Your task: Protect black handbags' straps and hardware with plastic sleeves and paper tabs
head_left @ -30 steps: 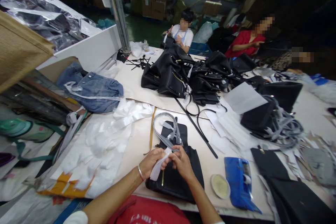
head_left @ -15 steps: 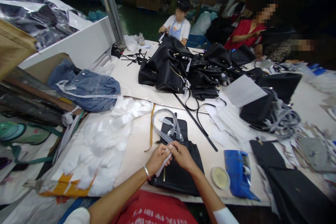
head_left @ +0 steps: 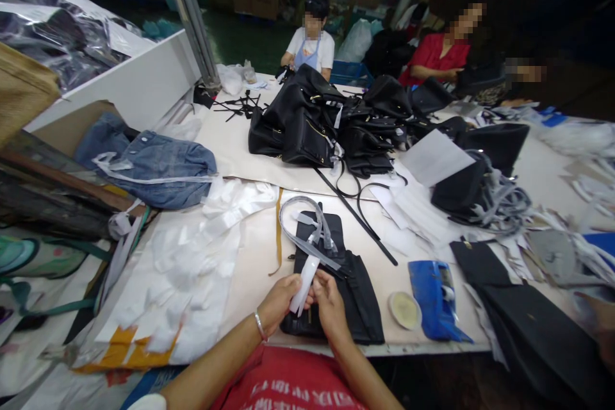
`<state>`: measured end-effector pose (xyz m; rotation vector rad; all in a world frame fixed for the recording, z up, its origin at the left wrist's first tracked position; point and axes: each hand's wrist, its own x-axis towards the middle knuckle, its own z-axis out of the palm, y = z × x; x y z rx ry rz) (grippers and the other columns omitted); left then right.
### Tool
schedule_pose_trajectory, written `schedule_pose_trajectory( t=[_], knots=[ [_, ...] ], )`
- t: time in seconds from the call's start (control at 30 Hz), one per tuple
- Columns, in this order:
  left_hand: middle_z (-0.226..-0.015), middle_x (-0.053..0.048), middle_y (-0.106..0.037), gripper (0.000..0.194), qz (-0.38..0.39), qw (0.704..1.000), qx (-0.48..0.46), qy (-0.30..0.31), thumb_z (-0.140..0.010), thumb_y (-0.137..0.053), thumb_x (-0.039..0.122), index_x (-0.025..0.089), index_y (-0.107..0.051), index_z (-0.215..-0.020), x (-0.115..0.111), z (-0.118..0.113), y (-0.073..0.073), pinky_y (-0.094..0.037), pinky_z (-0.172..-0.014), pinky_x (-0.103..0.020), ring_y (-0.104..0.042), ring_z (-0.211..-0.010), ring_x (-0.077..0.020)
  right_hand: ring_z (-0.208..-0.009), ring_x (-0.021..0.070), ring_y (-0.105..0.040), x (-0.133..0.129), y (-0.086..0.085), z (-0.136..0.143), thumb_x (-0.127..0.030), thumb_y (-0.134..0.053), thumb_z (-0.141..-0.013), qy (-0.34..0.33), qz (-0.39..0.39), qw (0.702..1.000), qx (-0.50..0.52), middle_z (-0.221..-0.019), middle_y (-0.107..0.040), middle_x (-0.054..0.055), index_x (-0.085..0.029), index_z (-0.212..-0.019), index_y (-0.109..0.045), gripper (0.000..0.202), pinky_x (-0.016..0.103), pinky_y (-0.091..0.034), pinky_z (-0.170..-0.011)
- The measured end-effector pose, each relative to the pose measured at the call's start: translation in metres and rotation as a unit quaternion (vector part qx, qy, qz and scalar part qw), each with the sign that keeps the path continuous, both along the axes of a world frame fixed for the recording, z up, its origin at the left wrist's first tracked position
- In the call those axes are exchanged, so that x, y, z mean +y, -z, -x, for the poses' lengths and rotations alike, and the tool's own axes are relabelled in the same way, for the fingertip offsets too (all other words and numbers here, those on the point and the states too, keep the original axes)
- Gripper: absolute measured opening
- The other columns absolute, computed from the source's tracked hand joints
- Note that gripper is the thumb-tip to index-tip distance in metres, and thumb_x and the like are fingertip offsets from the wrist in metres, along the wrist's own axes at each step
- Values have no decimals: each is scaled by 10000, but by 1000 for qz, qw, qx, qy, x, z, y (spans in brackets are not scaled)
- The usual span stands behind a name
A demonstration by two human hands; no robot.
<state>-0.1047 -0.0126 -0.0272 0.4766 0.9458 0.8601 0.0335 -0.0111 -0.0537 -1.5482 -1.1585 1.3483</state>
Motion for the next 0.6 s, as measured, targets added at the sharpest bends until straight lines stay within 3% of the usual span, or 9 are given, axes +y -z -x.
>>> schedule_pose_trajectory(
  t=[0.13, 0.37, 0.47, 0.6],
  knots=[
    [-788, -55, -647, 435, -23, 1000, 18, -11, -814, -534, 487, 114, -592, -1030, -3, -2, 1, -420, -565, -215, -555, -614, -115, -955, 207, -594, -17, 3, 18, -376, -409, -877, 1, -3, 1000, -25, -1107, -604, 81, -206, -1139, -478, 320, 314, -493, -748],
    [-777, -58, -676, 447, -24, 998, 45, -42, -728, -638, 450, 110, -631, -1019, -1, -8, -2, -444, -638, -252, -610, -700, -172, -934, 219, -599, -13, -9, 36, -263, -368, -875, 10, -53, 980, -192, -1069, -596, 94, -189, -1115, -460, 268, 354, -469, -810],
    [-799, -63, -690, 432, -2, 998, 34, -55, -676, -687, 401, 106, -645, -989, -2, -11, -6, -459, -639, -268, -625, -711, -191, -964, 242, -588, -19, -8, 41, -228, -323, -894, -1, -122, 947, -298, -1076, -577, 129, -157, -1182, -436, 317, 385, -481, -804],
    [-807, -59, -698, 358, 55, 993, 24, -105, -658, -693, 273, 111, -651, -974, -1, -16, -3, -490, -709, -296, -643, -739, -196, -1137, 281, -503, -29, 7, 41, -166, -369, -855, -43, -230, 883, -407, -1211, -527, 197, -85, -1314, -340, 467, 428, -459, -891]
  ],
)
